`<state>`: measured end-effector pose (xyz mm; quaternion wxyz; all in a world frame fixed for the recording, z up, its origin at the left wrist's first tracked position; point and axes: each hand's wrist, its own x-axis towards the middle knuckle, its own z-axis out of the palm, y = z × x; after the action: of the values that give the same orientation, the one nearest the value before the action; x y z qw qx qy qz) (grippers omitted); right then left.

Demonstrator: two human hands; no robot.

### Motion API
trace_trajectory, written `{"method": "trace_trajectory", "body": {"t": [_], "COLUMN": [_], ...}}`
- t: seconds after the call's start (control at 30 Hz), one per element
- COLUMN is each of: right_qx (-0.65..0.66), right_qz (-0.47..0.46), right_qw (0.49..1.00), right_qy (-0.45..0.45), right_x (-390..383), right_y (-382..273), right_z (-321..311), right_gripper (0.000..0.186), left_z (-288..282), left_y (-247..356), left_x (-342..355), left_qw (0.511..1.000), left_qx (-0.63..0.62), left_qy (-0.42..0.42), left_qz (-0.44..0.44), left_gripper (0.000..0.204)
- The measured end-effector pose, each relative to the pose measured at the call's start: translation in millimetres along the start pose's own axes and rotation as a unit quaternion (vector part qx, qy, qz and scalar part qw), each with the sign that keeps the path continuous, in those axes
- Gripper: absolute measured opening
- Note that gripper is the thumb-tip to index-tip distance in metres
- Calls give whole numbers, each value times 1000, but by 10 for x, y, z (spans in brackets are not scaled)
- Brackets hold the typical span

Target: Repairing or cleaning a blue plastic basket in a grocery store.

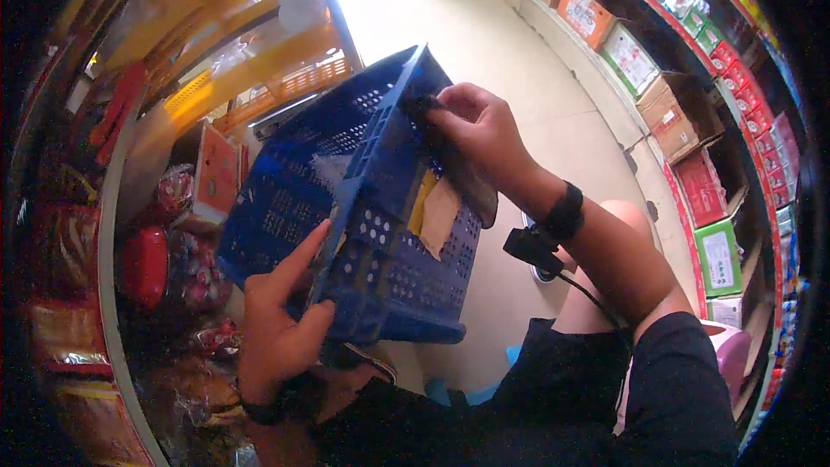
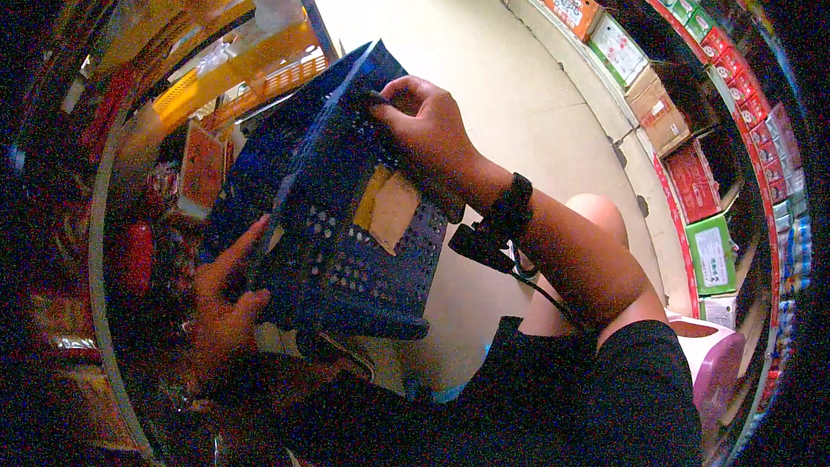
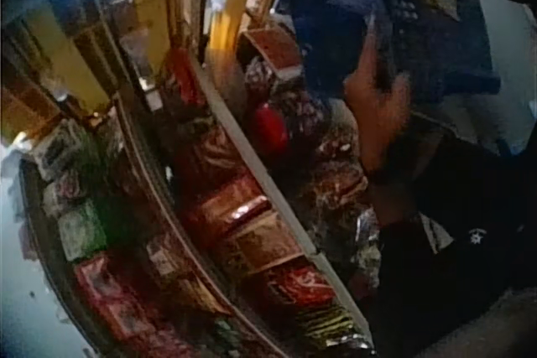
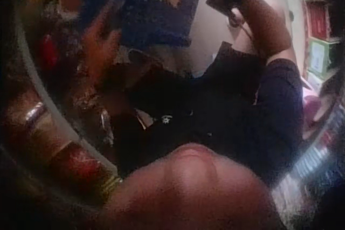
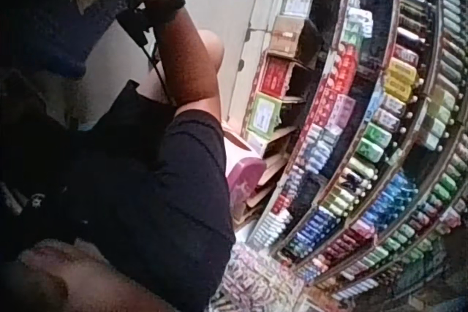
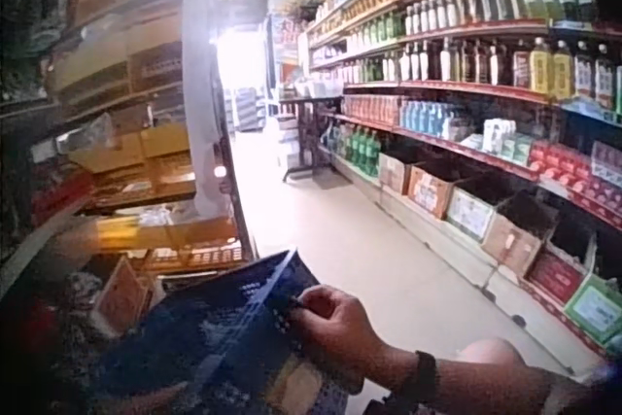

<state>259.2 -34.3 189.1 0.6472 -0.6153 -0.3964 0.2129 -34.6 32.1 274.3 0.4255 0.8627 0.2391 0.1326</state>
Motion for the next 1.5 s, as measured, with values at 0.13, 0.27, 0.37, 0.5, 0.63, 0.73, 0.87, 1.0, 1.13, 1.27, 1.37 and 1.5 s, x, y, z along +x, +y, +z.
{"method": "trace_trajectory", "body": {"t": [0.13, 0.27, 0.37, 0.5, 0.63, 0.73, 0.87, 1.0, 1.13, 1.27, 1.37, 1.5], "right_qx": [100, 180, 208, 143, 165, 175, 168, 212, 270, 281, 229, 129], "right_qz": [68, 123, 145, 153, 95, 52, -13, -48, -26, -49, -79, -143], "right_qw": [992, 975, 965, 976, 977, 970, 970, 965, 960, 951, 957, 954], "right_qy": [-18, -52, -59, -54, -98, -160, -174, -147, -64, -120, -162, -229], "right_x": [84, 93, 153, 27, 3, -44, -51, -11, 49, -23, -173, -281], "right_y": [34, 129, 212, -27, -229, -397, -471, -505, -487, -561, -672, -684], "right_z": [-34, -9, -9, 32, 2, -60, -28, -74, -309, -282, -188, -77], "right_gripper": [20, 28, 38, 53, 53, 55, 53, 48, 40, 46, 54, 39], "left_z": [70, 210, 338, 496, 509, 542, 565, 355, 188, 22, -45, -59], "left_y": [35, -178, -228, -144, -6, 99, 120, 168, 153, 123, 61, -33], "left_x": [11, -8, -54, -120, -194, -260, -310, -346, -292, -209, -198, -151], "left_qw": [998, 997, 994, 994, 995, 993, 989, 994, 985, 975, 963, 960], "left_qx": [61, 44, 78, 59, -10, -53, -100, -62, -136, -168, -207, -174], "left_qy": [-16, 1, -6, -22, 5, 24, 52, 82, 103, 139, 170, 219], "left_qz": [8, 66, 81, 86, 103, 107, 98, 35, -33, -37, -20, -4], "left_gripper": [67, 70, 72, 76, 79, 80, 79, 77, 73, 66, 62, 60]}}
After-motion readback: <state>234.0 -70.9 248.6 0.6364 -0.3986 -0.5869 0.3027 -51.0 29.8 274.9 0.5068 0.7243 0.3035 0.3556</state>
